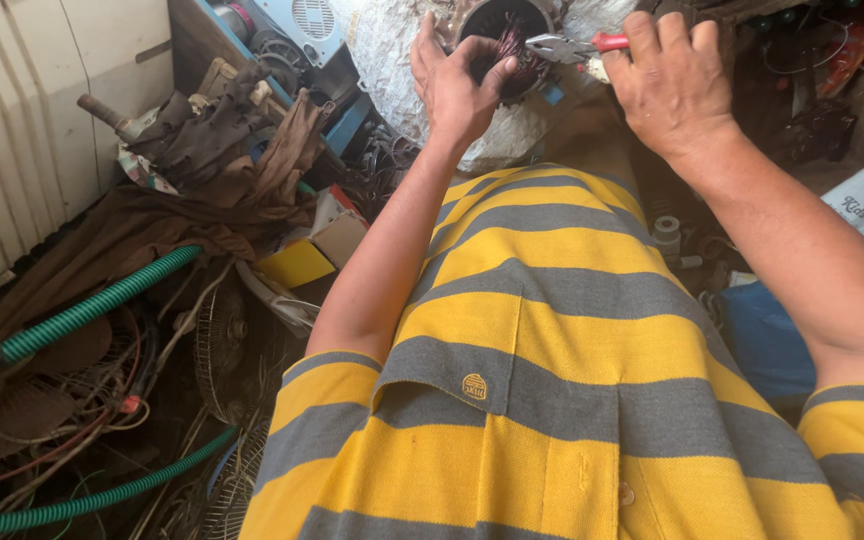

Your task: The person uses a screwdriver, hammer, and pliers to disassemble and adjust a cylindrical electrical component with copper windings. They repeatedly pry, strike, and cut parts of the component while working in a cluttered workshop.

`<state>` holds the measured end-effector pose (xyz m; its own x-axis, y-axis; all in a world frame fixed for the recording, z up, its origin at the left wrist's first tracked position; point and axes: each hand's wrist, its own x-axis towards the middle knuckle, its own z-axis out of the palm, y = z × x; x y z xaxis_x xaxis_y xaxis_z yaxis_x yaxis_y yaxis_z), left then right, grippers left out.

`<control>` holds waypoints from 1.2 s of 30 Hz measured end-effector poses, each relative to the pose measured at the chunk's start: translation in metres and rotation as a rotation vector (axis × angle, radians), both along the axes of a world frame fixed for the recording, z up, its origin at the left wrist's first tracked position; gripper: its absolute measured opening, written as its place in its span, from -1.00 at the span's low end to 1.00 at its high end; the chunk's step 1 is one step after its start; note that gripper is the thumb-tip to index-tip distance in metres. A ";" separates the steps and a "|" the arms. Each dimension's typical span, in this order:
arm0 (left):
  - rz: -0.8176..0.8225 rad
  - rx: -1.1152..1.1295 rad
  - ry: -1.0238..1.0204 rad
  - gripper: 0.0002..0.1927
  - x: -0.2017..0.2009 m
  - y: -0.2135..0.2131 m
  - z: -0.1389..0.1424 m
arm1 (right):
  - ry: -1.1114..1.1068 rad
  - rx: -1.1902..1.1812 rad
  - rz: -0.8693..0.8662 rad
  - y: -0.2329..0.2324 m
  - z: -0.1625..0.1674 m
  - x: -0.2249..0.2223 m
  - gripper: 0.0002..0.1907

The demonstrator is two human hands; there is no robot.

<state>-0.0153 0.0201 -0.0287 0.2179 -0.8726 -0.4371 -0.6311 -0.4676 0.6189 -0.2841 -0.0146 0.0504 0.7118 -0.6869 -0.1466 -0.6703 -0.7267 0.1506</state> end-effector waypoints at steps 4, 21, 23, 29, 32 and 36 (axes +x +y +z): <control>-0.041 0.014 -0.153 -0.72 -0.017 -0.003 0.006 | -0.049 -0.013 0.032 -0.003 0.000 -0.009 -0.91; -0.744 -0.419 -0.331 -0.85 -0.017 -0.028 0.029 | -0.034 0.111 -0.057 0.003 -0.002 -0.008 -0.88; -0.752 -0.341 -0.211 -0.77 -0.017 -0.029 0.033 | -0.029 0.101 -0.195 0.020 0.004 -0.005 -0.81; -0.792 -0.303 -0.462 -0.75 -0.024 -0.022 0.044 | -0.368 0.259 -0.757 0.106 0.041 -0.016 -0.57; -0.893 -0.217 -0.578 -0.72 -0.021 -0.021 0.046 | -0.352 0.289 -1.013 0.157 0.054 -0.022 -0.48; -0.966 -0.198 -0.616 -0.72 -0.025 -0.020 0.042 | -0.691 0.289 -1.462 0.223 0.052 -0.037 -0.37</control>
<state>-0.0408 0.0001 0.0135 -0.4474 -0.8328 -0.3259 -0.8917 0.4433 0.0911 -0.3213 0.2082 0.1028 -0.4966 -0.8024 -0.3309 -0.6501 0.5965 -0.4707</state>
